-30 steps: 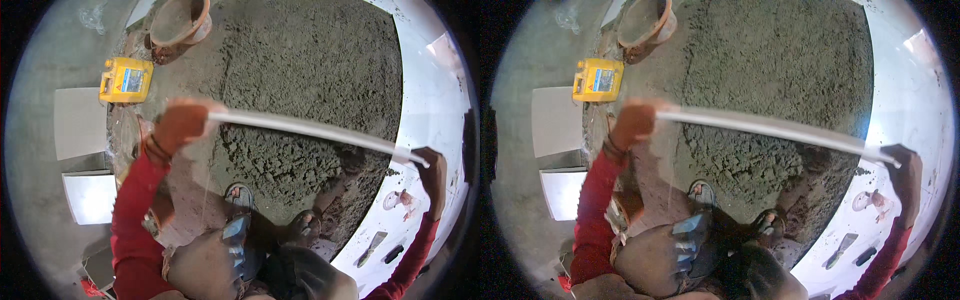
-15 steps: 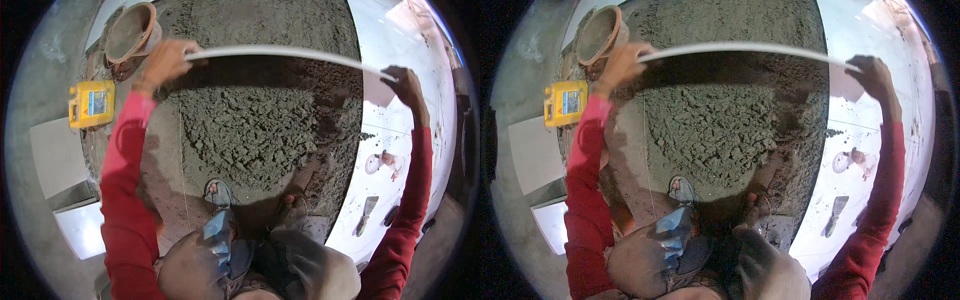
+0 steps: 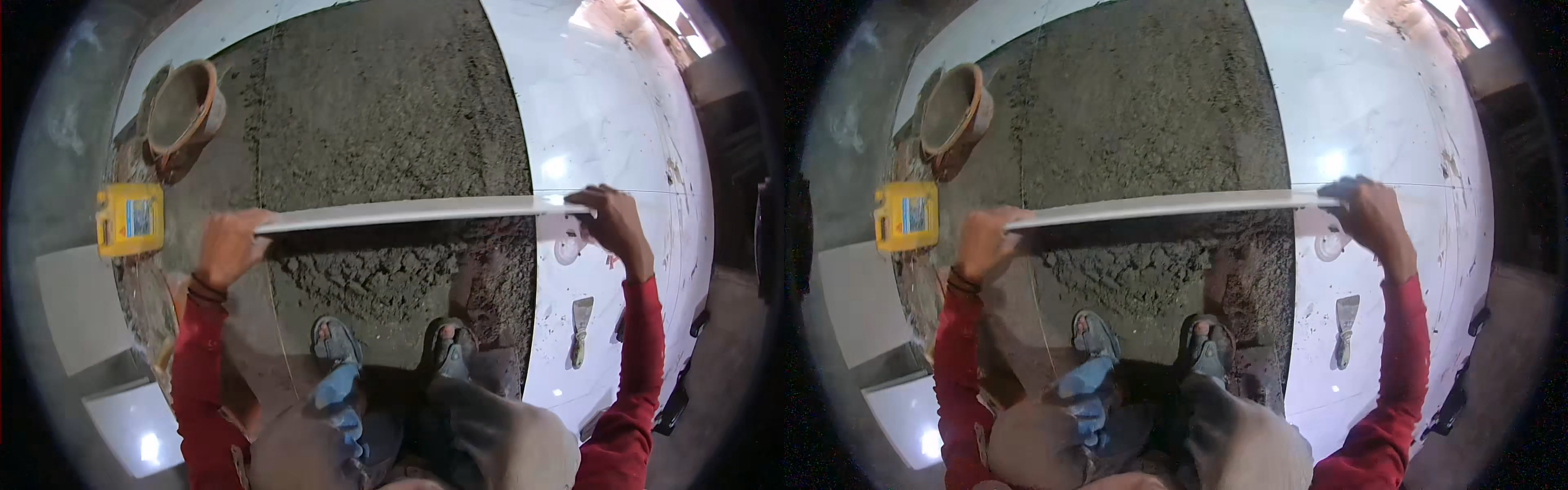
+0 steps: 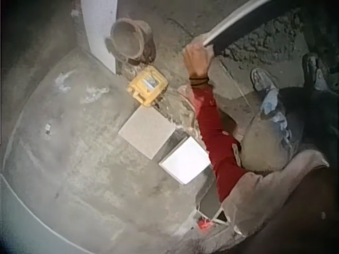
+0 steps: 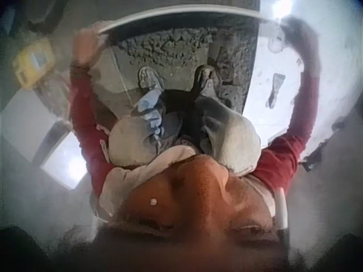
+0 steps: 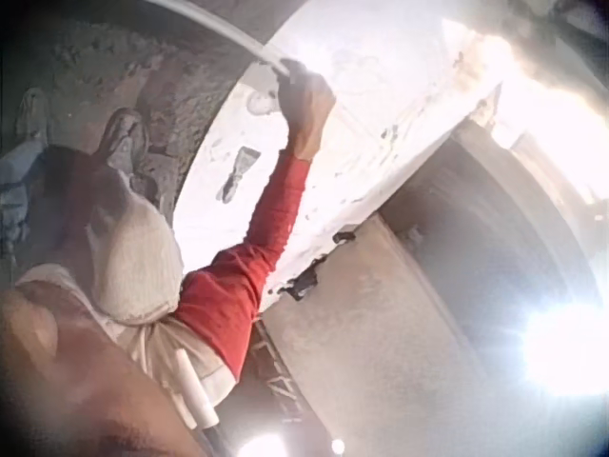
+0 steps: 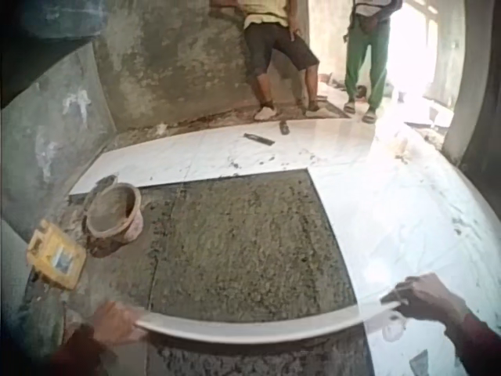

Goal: The person tiles a floor by leveling a bed of mortar with a trowel, applying mortar to the back of a large white tile, and then pressing the tile onto the prepared surface by hand.

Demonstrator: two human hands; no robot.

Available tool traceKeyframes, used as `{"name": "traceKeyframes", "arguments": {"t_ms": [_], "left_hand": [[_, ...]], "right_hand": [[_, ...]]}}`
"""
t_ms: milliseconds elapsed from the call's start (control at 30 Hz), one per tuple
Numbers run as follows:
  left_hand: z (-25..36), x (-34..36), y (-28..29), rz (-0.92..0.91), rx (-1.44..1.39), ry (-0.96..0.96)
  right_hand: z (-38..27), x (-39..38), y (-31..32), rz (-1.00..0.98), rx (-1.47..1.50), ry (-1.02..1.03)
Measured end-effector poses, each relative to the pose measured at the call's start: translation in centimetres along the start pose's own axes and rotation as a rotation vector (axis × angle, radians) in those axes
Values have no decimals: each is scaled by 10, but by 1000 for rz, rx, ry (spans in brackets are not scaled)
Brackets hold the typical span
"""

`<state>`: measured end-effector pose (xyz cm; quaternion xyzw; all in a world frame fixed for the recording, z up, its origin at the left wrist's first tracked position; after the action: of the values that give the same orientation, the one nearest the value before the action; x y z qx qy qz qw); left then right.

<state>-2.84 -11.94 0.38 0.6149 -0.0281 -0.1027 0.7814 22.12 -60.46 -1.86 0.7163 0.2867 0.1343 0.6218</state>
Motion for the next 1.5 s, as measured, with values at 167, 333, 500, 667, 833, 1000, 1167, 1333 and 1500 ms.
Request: {"name": "traceKeyframes", "arguments": {"t_ms": [167,333,500,667,833,1000,1167,1333,1500], "left_hand": [[-60,103,20,71,180,-43],[-131,225,42,101,301,-73],[-121,289,38,-44,286,56],[-142,319,35,67,211,-28],[-129,326,48,69,121,-79],[-143,334,25,-72,229,-31],[-107,304,21,26,220,-31],[-78,243,12,8,216,-145],[5,162,-12,-25,33,-106]], "right_hand": [[45,113,15,58,-144,-196],[92,246,34,139,-75,-62],[119,314,52,236,-321,-298],[178,363,69,219,-440,-260],[60,370,53,169,-336,-46],[50,349,61,124,-305,-96],[44,289,39,41,-118,-266],[37,219,18,126,-90,-30],[38,126,-10,61,-51,-24]]}}
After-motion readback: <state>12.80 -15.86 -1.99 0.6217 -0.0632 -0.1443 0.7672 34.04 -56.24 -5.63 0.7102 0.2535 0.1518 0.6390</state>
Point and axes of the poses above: each hand's wrist, its own x-axis towards the middle knuckle, its own y-axis out of the back of the hand, z = x × y, the point moved 3 cm from there along x, towards the middle knuckle, and after that the axes turned 12 degrees about -y, right-handed, at the moved point
